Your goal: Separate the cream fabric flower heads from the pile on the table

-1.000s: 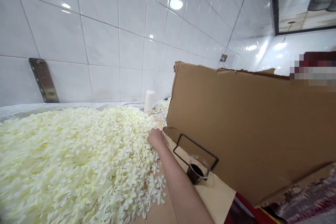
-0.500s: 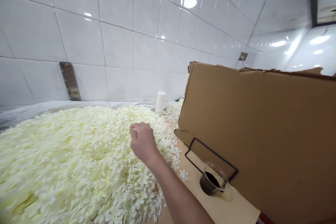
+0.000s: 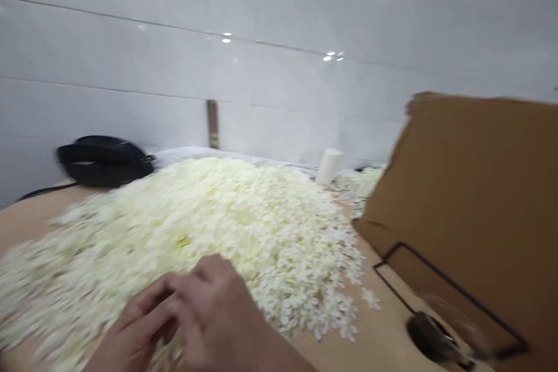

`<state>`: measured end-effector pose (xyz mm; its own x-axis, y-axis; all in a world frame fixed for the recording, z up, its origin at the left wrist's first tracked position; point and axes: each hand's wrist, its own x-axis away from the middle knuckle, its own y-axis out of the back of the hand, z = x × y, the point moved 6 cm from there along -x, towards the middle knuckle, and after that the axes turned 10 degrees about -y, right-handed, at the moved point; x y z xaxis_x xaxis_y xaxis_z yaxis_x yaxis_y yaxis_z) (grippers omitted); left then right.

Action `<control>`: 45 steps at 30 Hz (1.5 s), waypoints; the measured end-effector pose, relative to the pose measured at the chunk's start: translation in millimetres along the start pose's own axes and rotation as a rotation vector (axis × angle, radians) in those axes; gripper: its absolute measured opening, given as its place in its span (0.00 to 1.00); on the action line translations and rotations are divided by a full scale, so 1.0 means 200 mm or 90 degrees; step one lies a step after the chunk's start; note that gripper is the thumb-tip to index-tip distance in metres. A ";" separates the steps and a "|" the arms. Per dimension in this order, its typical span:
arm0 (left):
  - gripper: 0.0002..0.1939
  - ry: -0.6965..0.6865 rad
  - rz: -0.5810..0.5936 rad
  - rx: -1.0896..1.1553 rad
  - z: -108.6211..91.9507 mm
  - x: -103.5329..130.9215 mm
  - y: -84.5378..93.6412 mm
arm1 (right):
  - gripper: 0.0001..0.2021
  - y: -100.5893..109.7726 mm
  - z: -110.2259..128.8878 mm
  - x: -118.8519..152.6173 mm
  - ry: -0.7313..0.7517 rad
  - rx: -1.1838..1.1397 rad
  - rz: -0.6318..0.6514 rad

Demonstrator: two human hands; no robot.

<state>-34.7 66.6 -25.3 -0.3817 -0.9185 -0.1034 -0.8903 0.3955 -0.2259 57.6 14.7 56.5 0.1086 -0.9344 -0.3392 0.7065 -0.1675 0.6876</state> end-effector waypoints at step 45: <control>0.07 0.203 0.088 0.284 0.13 -0.01 -0.11 | 0.08 -0.05 -0.26 0.10 -0.075 -0.038 -0.129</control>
<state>-7.3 60.4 -44.9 -0.6056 -0.7865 0.1212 -0.6615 0.4129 -0.6260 89.7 13.6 9.1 -0.1202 -0.9143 -0.3868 0.7461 -0.3402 0.5723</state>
